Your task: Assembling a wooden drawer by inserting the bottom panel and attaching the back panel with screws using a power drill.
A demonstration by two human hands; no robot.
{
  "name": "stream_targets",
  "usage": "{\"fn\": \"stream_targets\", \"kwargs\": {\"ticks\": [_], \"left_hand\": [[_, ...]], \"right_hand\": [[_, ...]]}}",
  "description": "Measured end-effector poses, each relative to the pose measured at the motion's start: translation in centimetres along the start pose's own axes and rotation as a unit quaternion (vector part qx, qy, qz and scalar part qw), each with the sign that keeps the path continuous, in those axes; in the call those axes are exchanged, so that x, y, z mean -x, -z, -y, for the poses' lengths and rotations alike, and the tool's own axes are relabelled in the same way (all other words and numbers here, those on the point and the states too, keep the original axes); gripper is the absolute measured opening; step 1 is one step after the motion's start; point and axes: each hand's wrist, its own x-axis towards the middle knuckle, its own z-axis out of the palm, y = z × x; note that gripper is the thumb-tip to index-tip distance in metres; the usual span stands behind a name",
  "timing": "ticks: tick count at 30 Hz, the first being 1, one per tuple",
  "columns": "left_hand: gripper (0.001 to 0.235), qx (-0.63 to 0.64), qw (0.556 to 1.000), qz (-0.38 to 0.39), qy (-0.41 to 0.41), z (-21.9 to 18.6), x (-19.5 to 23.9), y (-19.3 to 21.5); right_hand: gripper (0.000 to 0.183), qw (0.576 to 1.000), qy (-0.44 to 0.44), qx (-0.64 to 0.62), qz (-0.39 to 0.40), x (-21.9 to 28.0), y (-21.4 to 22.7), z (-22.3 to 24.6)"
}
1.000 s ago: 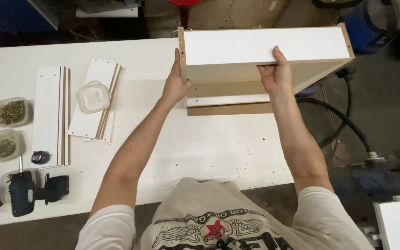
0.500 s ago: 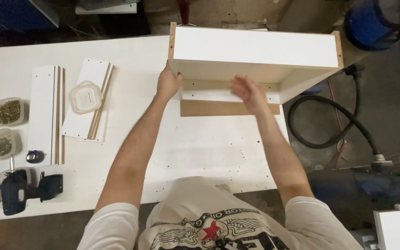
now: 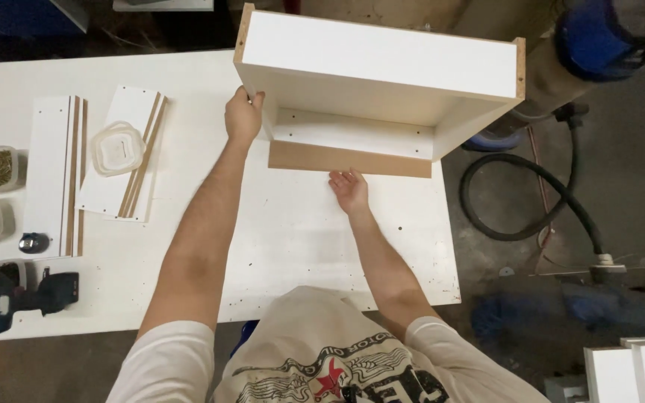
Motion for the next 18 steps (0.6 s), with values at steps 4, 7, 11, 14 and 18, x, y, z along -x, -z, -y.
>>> {"fn": "stream_targets", "kwargs": {"ticks": [4,7,11,14,18], "left_hand": [[0.036,-0.031,0.999,-0.007,0.007,-0.9,-0.2,0.3],[0.041,-0.018,1.0,0.016,-0.012,0.3,-0.4,0.3],[0.054,-0.01,0.998,0.048,0.029,1.1,7.2,0.2],[0.05,-0.044,0.982,0.178,0.044,2.3,17.7,-0.7],[0.039,0.052,0.932,0.349,0.081,6.2,32.2,-5.1]], "right_hand": [[0.063,0.985,-0.025,0.169,0.005,-1.9,2.2,-1.9],[0.055,0.939,-0.06,0.335,0.054,8.8,0.7,-2.4],[0.042,0.878,-0.081,0.471,0.028,21.1,5.7,-1.4],[0.034,0.885,-0.045,0.455,-0.087,27.0,13.3,-1.2],[0.034,0.905,0.025,0.369,-0.21,34.9,22.6,-2.0]]}}
